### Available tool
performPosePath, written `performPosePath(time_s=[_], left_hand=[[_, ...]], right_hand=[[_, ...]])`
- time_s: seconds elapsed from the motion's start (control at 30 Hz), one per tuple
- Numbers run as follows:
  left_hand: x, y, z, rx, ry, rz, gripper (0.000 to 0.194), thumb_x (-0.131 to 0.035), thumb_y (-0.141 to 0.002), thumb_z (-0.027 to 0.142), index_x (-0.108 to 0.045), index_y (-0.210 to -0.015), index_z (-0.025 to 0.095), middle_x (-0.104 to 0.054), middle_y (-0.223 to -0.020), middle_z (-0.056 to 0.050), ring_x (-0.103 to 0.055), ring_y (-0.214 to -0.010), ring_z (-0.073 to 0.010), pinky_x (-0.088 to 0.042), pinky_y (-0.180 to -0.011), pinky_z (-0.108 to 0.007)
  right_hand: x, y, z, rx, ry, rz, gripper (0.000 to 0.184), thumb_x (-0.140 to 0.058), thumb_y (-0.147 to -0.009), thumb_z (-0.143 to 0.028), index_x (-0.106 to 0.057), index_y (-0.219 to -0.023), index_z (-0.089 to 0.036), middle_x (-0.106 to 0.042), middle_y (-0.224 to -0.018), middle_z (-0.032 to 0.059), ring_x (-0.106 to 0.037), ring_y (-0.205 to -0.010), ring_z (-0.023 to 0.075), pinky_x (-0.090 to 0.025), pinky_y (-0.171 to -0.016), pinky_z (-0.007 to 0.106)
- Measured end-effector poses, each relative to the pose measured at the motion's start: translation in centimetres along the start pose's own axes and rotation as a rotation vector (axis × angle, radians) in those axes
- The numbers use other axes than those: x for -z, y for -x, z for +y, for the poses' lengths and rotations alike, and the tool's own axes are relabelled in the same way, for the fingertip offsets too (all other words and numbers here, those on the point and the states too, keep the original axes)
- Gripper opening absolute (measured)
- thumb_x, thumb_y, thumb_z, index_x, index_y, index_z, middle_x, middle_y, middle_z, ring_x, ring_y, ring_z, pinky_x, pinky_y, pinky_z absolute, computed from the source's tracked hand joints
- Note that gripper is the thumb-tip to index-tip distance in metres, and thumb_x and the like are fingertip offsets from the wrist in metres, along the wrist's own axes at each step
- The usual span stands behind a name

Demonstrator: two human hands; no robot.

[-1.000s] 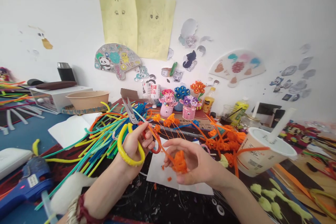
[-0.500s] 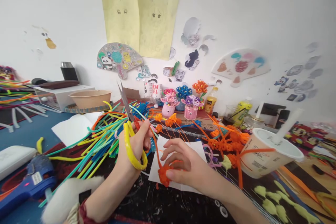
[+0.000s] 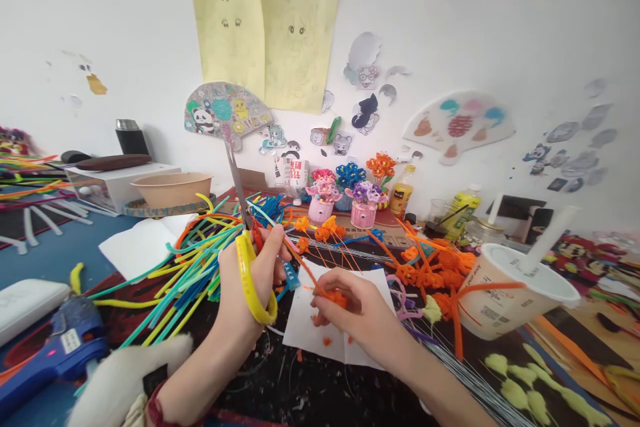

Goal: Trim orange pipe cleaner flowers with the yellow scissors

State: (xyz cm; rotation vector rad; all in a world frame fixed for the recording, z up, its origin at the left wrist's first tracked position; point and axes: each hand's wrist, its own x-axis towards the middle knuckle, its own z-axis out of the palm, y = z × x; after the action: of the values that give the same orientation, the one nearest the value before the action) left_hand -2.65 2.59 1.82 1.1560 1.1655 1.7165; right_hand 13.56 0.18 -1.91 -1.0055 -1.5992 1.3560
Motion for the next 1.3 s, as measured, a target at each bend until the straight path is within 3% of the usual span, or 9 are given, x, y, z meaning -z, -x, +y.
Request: performPosePath(time_s=[0.13, 0.27, 0.47, 0.6, 0.9, 1.03, 1.2, 1.3], left_hand=[[-0.1, -0.7, 0.4, 0.302, 0.274, -0.077, 0.034, -0.070, -0.074, 0.032, -0.048, -0.052, 0.018, -0.041, -0.034, 0.009, -0.034, -0.027, -0.0045, -0.030, -0.031, -0.017], [0.1, -1.2, 0.5, 0.502, 0.363, -0.207, 0.042, -0.065, -0.078, 0.031, -0.039, -0.048, 0.019, -0.030, -0.034, 0.011, -0.025, -0.027, -0.0021, -0.029, -0.030, -0.015], [0.1, -0.9, 0.2, 0.674, 0.450, -0.337, 0.039, -0.055, -0.085, 0.026, -0.040, -0.051, 0.018, -0.027, -0.040, 0.011, -0.023, -0.029, -0.0009, -0.029, -0.033, -0.013], [0.0, -0.8, 0.5, 0.737, 0.503, -0.380, 0.045, -0.050, -0.088, 0.030, -0.036, -0.047, 0.019, -0.028, -0.038, 0.009, -0.027, -0.029, -0.0031, -0.030, -0.032, -0.016], [0.1, -1.1, 0.7, 0.715, 0.553, -0.317, 0.044, -0.057, -0.085, 0.029, -0.033, -0.049, 0.020, -0.029, -0.040, 0.010, -0.026, -0.031, -0.0019, -0.027, -0.033, -0.015], [-0.4, -0.9, 0.1, 0.675, 0.372, -0.298, 0.036, -0.064, -0.080, 0.041, -0.045, -0.059, 0.019, -0.039, -0.047, 0.009, -0.029, -0.033, -0.0013, -0.029, -0.035, -0.015], [-0.7, -1.0, -0.8, 0.445, -0.096, -0.333, 0.056, -0.040, -0.078, 0.073, -0.051, -0.078, 0.019, -0.050, -0.062, 0.005, -0.031, -0.032, -0.0037, -0.029, -0.032, -0.021], [-0.8, -0.8, -1.2, 0.269, -0.295, -0.373, 0.063, -0.028, -0.078, 0.076, -0.053, -0.081, 0.018, -0.054, -0.068, 0.001, -0.040, -0.037, -0.0077, -0.032, -0.035, -0.024]], right_hand=[[0.4, 0.3, -1.1, 0.051, -0.049, -0.085, 0.024, -0.062, -0.085, -0.041, -0.061, -0.093, -0.019, -0.063, -0.079, 0.0010, -0.064, -0.064, 0.0121, -0.051, -0.055, 0.023], [0.5, 0.8, -1.8, 0.074, -0.070, -0.140, 0.024, -0.062, -0.086, -0.040, -0.063, -0.101, -0.021, -0.065, -0.086, 0.0020, -0.065, -0.068, 0.0119, -0.049, -0.054, 0.020], [1.1, 0.9, -2.1, 0.128, -0.147, -0.245, 0.022, -0.062, -0.087, -0.039, -0.066, -0.098, -0.019, -0.065, -0.086, 0.0029, -0.065, -0.070, 0.0125, -0.049, -0.062, 0.025], [1.6, 1.0, -2.3, 0.066, -0.178, -0.340, 0.027, -0.063, -0.086, -0.041, -0.067, -0.100, -0.017, -0.065, -0.086, 0.0039, -0.063, -0.068, 0.0121, -0.050, -0.068, 0.028], [1.7, 1.3, -1.9, 0.030, -0.366, -0.343, 0.036, -0.077, -0.075, -0.033, -0.060, -0.102, -0.017, -0.068, -0.094, 0.0067, -0.067, -0.074, 0.0150, -0.051, -0.076, 0.032], [1.5, 1.1, -1.9, 0.038, -0.422, -0.301, 0.037, -0.079, -0.073, -0.034, -0.060, -0.100, -0.017, -0.069, -0.089, 0.0055, -0.068, -0.075, 0.0157, -0.052, -0.073, 0.030], [1.7, 0.8, -1.8, 0.074, -0.459, 0.024, 0.038, -0.081, -0.071, -0.033, -0.063, -0.101, -0.019, -0.068, -0.088, 0.0027, -0.068, -0.075, 0.0151, -0.053, -0.074, 0.029], [2.1, 0.3, -1.6, 0.125, -0.479, 0.236, 0.038, -0.081, -0.069, -0.035, -0.063, -0.099, -0.020, -0.068, -0.088, 0.0022, -0.069, -0.073, 0.0155, -0.054, -0.075, 0.030]])
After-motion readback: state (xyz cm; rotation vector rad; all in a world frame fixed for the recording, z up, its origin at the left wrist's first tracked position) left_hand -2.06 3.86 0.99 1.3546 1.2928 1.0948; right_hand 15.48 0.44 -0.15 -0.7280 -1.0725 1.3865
